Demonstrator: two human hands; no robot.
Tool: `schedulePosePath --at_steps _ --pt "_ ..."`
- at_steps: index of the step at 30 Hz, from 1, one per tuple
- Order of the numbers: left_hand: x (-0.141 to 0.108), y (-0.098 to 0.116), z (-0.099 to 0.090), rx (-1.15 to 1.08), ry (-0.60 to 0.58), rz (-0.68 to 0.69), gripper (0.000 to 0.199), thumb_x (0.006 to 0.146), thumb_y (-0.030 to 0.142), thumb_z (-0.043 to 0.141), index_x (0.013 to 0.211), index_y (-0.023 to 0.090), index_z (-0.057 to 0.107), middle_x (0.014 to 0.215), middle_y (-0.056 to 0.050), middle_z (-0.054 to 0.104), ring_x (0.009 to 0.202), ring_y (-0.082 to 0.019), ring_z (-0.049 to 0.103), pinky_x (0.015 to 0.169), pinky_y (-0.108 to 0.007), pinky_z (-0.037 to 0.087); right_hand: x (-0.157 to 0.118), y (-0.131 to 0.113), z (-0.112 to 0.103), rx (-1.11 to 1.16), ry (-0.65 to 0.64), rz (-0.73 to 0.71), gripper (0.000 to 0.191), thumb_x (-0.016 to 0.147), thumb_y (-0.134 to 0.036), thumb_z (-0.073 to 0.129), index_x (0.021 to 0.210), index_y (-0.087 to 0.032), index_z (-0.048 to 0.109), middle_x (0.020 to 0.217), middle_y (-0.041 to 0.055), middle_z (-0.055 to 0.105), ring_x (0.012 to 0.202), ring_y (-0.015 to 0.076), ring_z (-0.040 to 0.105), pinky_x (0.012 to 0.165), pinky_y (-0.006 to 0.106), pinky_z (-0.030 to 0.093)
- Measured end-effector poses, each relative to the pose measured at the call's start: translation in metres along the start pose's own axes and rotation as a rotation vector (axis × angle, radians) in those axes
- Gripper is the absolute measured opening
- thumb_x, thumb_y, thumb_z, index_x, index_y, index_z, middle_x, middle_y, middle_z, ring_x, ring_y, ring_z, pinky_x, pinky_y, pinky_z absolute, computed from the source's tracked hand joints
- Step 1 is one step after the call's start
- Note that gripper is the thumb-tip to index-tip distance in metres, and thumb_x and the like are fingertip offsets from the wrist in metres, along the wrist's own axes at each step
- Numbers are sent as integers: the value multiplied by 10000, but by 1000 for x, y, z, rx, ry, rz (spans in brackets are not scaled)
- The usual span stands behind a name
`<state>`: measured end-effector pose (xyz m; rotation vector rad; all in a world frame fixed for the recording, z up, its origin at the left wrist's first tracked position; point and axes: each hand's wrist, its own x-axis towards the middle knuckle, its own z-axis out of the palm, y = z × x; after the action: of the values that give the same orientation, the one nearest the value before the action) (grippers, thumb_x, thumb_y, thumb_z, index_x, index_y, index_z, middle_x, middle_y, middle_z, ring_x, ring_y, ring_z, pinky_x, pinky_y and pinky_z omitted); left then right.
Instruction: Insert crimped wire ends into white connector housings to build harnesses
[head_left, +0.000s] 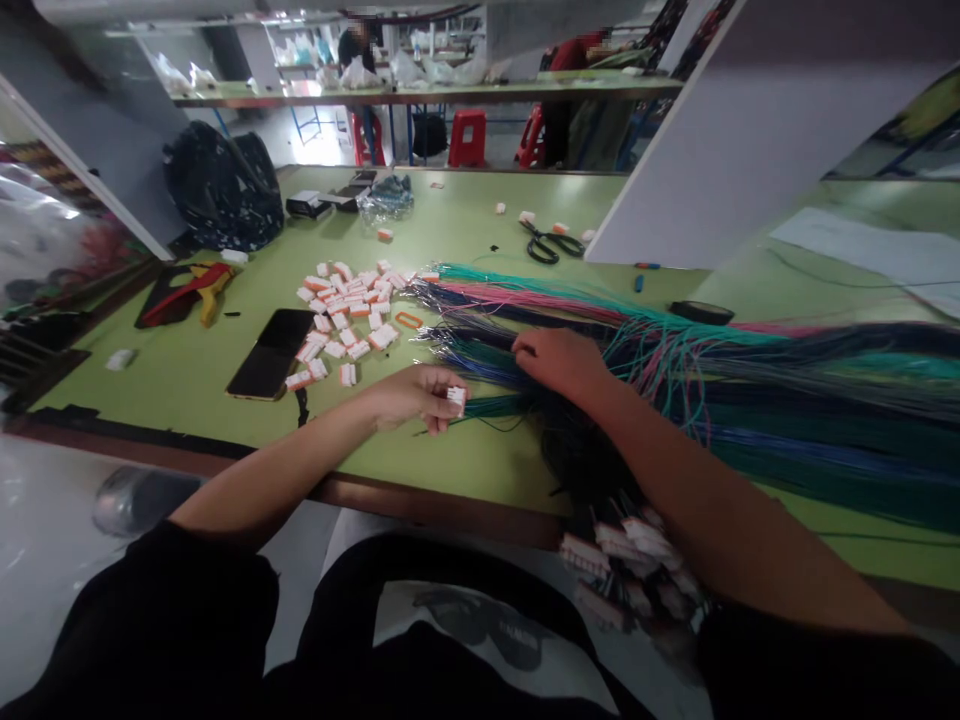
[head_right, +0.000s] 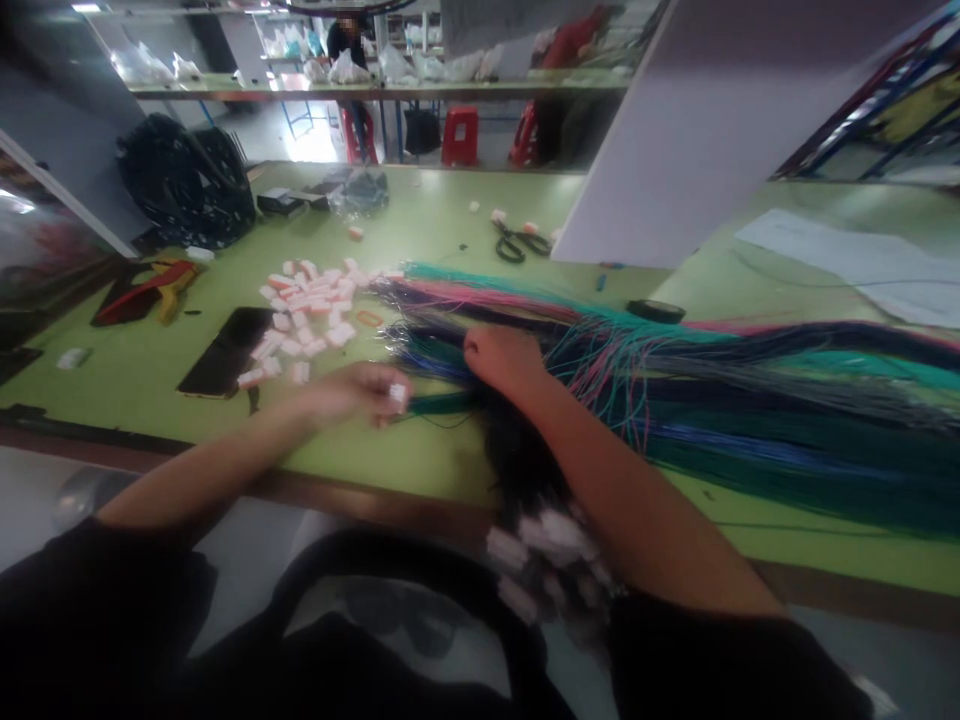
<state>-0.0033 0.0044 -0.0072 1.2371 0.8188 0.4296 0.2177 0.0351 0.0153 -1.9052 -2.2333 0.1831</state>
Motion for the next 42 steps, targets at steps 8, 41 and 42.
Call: schedulePosePath --at_steps 8,41,42 --pt "0 -1 1 -46 44 18 251 683 112 673 894 123 537 641 43 575 495 -36 531 494 -178 422 -15 -10 -10 521 98 -168 217 736 -287 488 782 -177 670 636 13 626 545 119 504 553 245 392" --pt "0 3 1 18 33 229 226 647 114 653 810 154 502 651 41 567 548 -56 543 531 -191 441 -39 -36 -2 336 -40 -448 100 648 -149 464 586 -185 534 588 -12 536 563 96 457 579 215 336" --pt "0 3 1 23 38 235 229 648 111 651 817 154 502 650 39 567 548 -60 545 532 -194 444 -40 -37 -2 313 -30 -444 99 650 -150 463 587 -185 531 590 -9 536 566 99 455 581 218 333"
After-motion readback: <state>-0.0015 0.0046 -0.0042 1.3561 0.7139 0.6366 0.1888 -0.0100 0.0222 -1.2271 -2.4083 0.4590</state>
